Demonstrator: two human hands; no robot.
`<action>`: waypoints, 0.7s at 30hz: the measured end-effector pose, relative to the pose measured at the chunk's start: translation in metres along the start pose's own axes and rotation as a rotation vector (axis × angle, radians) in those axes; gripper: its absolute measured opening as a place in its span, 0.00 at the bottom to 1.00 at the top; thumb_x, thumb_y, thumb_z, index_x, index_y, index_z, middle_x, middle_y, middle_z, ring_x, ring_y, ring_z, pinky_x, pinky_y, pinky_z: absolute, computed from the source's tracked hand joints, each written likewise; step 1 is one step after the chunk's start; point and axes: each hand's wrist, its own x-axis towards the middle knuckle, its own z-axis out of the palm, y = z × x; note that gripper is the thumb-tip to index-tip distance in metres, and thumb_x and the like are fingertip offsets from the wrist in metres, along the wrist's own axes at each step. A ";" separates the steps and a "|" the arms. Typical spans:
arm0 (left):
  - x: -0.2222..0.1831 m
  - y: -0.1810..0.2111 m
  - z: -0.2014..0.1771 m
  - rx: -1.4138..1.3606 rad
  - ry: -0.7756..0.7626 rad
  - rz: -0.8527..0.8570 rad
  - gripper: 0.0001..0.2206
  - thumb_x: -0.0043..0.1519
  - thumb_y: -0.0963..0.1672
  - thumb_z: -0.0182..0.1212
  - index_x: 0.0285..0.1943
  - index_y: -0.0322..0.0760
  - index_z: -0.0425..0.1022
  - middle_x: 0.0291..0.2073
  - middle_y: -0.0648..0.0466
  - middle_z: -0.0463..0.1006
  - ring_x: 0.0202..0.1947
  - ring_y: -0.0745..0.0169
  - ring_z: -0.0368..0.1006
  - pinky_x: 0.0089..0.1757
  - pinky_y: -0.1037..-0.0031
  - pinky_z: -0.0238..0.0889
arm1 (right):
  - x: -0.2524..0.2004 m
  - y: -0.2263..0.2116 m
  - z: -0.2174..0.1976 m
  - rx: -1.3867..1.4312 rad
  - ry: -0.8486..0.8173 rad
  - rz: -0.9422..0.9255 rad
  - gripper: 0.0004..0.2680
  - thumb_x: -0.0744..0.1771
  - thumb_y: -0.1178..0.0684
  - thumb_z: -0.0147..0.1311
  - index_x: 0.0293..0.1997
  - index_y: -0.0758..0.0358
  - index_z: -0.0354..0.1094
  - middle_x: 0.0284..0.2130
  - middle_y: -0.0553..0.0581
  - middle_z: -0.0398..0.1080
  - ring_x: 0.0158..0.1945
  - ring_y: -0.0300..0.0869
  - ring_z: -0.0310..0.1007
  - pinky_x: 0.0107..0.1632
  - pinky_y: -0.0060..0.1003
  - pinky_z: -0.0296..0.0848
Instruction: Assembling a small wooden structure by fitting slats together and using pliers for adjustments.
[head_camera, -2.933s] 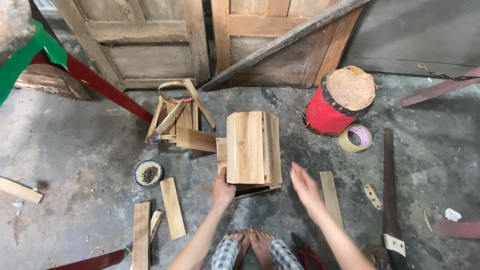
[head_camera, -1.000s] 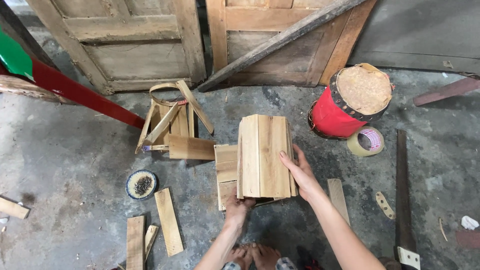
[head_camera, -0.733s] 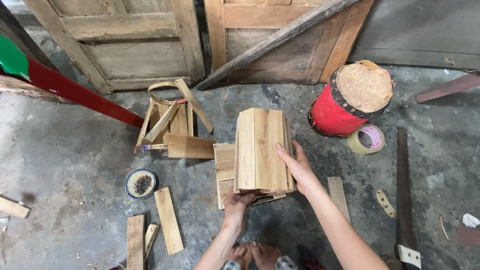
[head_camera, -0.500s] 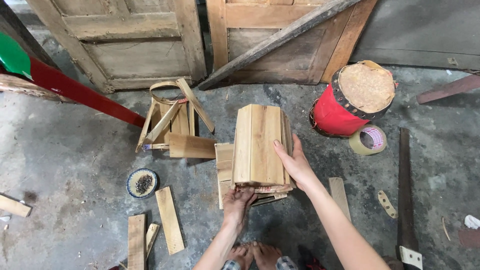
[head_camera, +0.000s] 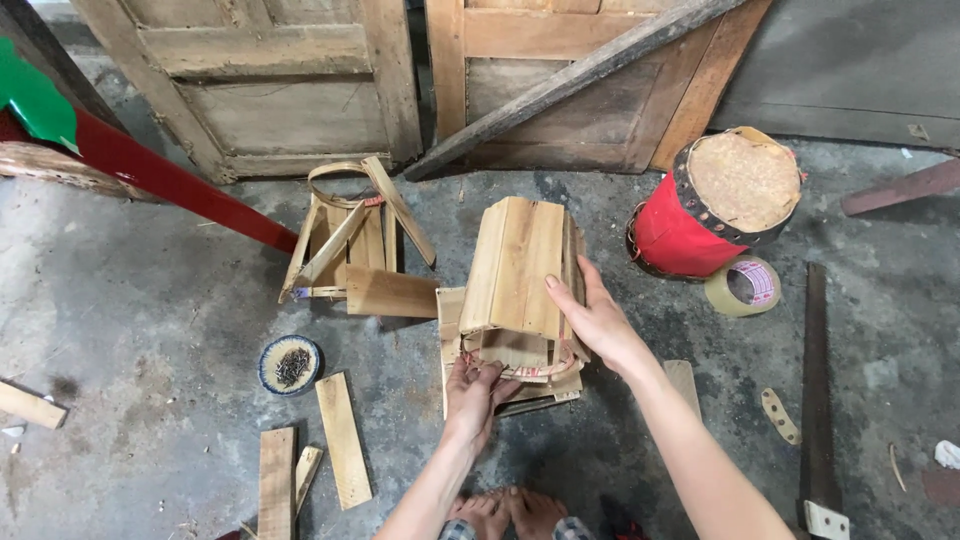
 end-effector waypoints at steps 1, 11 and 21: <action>0.001 0.000 0.001 -0.001 0.000 0.000 0.23 0.63 0.34 0.52 0.68 0.29 0.55 0.52 0.36 0.66 0.52 0.40 0.69 0.53 0.50 0.73 | 0.000 -0.003 -0.002 -0.001 0.000 0.000 0.34 0.64 0.31 0.44 0.78 0.53 0.39 0.72 0.67 0.50 0.73 0.59 0.55 0.68 0.53 0.61; 0.015 0.001 0.012 -0.044 0.037 -0.082 0.23 0.63 0.38 0.60 0.66 0.24 0.57 0.41 0.43 0.69 0.37 0.47 0.75 0.47 0.51 0.76 | 0.011 -0.019 -0.010 -0.113 -0.037 0.054 0.36 0.65 0.26 0.44 0.78 0.57 0.42 0.71 0.73 0.51 0.73 0.64 0.51 0.70 0.60 0.54; 0.048 -0.012 0.003 -0.039 0.138 -0.143 0.24 0.61 0.37 0.62 0.64 0.21 0.59 0.44 0.40 0.71 0.41 0.39 0.79 0.50 0.39 0.72 | 0.019 -0.035 -0.019 -0.212 -0.119 0.075 0.36 0.67 0.24 0.41 0.78 0.61 0.41 0.71 0.77 0.47 0.73 0.70 0.48 0.65 0.70 0.59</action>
